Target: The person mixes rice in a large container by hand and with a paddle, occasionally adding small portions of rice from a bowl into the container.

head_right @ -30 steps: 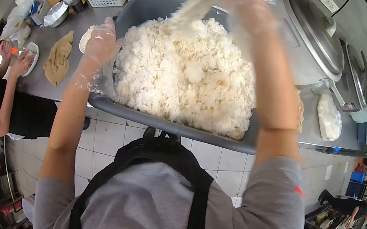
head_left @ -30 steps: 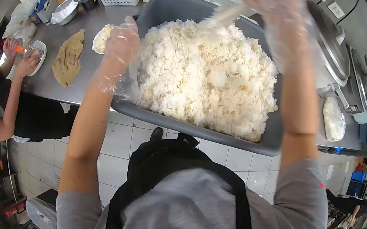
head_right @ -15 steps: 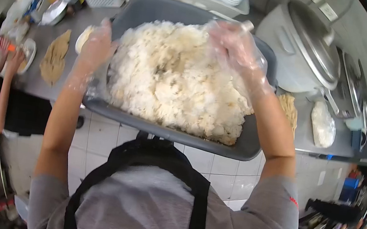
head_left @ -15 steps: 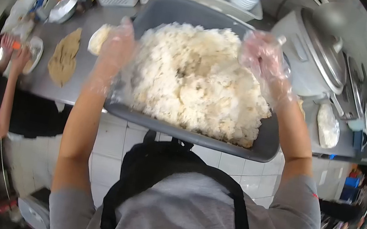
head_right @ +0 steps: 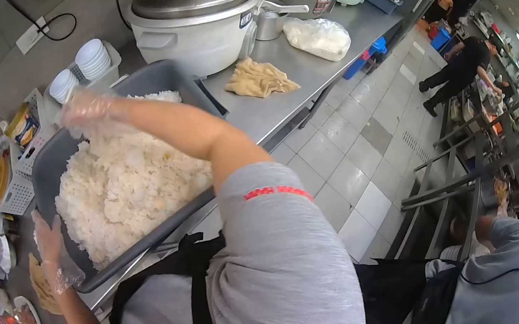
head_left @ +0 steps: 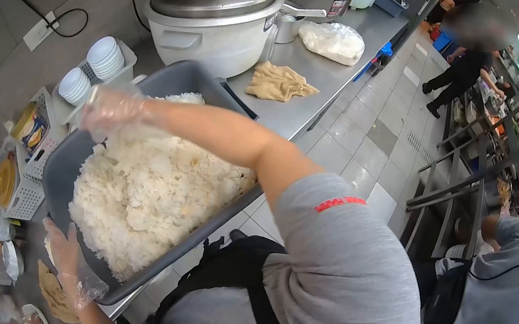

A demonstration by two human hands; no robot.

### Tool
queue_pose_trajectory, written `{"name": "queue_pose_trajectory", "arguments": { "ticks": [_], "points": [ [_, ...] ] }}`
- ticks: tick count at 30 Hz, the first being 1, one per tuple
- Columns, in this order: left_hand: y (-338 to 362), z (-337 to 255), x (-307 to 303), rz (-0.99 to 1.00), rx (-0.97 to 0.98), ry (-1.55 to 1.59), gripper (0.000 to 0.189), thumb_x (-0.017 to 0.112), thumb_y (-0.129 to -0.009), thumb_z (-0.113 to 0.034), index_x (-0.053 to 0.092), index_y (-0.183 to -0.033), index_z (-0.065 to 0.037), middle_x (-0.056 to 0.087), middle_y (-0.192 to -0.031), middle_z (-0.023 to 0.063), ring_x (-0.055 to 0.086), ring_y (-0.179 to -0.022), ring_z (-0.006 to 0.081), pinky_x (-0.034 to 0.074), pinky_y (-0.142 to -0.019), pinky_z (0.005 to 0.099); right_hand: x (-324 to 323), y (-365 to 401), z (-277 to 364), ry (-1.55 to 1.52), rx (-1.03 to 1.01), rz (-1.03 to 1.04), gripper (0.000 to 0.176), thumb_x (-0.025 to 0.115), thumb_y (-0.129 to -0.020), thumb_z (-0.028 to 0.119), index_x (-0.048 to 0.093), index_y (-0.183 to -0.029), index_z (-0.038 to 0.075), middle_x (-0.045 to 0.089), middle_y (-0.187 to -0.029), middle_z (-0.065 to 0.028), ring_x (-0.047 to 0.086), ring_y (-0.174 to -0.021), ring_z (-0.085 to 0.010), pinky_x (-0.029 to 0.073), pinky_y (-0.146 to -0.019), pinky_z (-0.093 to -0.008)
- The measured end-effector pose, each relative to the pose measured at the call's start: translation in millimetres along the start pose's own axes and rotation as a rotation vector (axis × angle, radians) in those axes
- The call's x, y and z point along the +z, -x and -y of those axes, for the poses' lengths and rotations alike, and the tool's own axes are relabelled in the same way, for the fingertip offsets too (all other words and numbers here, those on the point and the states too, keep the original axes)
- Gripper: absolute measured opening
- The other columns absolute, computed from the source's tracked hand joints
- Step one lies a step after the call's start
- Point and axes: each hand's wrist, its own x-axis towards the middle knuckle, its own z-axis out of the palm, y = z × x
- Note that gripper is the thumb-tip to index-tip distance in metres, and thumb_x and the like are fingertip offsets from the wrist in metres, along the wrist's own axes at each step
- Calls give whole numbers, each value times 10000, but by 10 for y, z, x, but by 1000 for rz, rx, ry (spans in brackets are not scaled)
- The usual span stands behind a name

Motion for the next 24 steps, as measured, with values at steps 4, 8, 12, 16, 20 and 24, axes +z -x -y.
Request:
{"name": "queue_pose_trajectory", "arguments": {
  "ticks": [4,8,12,16,20,24],
  "points": [
    [11,59,90,-83,34,101,711,568,-879,-256,244,-1382,128,301,-1435,289,341,-1320,369,263,-1093,378,-393,378,-71,-228,96,-245,171,678,-745,176,657,-795,13,622,-696,-39,572,-562,-101,443,-488,-250],
    [71,-85,-93,-37,-4,-11,730,592,-855,-237,240,-1391,112,313,-1430,284,368,-1294,381,279,-1078,386,-719,377,-1042,-561,51,-372,190,663,-761,187,670,-822,7,615,-688,-82,554,-509,-152,445,-461,-323],
    [42,44,55,-124,75,49,737,607,-845,-248,256,-1398,90,327,-1428,270,347,-1306,385,270,-1082,403,-796,325,-896,-231,135,-441,225,700,-737,223,662,-805,12,615,-687,-87,581,-605,-188,466,-543,-350],
    [240,18,-74,-333,335,-235,699,603,-859,-253,290,-1402,56,344,-1430,243,323,-1323,382,249,-1093,442,-787,493,370,274,164,-400,502,688,-698,494,680,-914,42,657,-883,-155,622,-882,-272,477,-776,-373],
    [879,-506,-400,-299,341,-45,593,580,-872,-181,358,-1393,-7,392,-1406,217,339,-1317,373,242,-1096,454,-781,-62,829,804,-47,8,716,564,-748,638,578,-1202,84,603,-1163,-169,542,-1115,-316,414,-955,-383],
    [1307,-672,-179,-260,190,135,511,581,-875,-165,437,-1344,-21,476,-1346,193,437,-1251,366,333,-1045,428,-63,-175,784,227,138,321,769,514,-799,652,501,-1317,84,439,-1388,-123,356,-1321,-276,253,-1107,-419]
  ]
}}
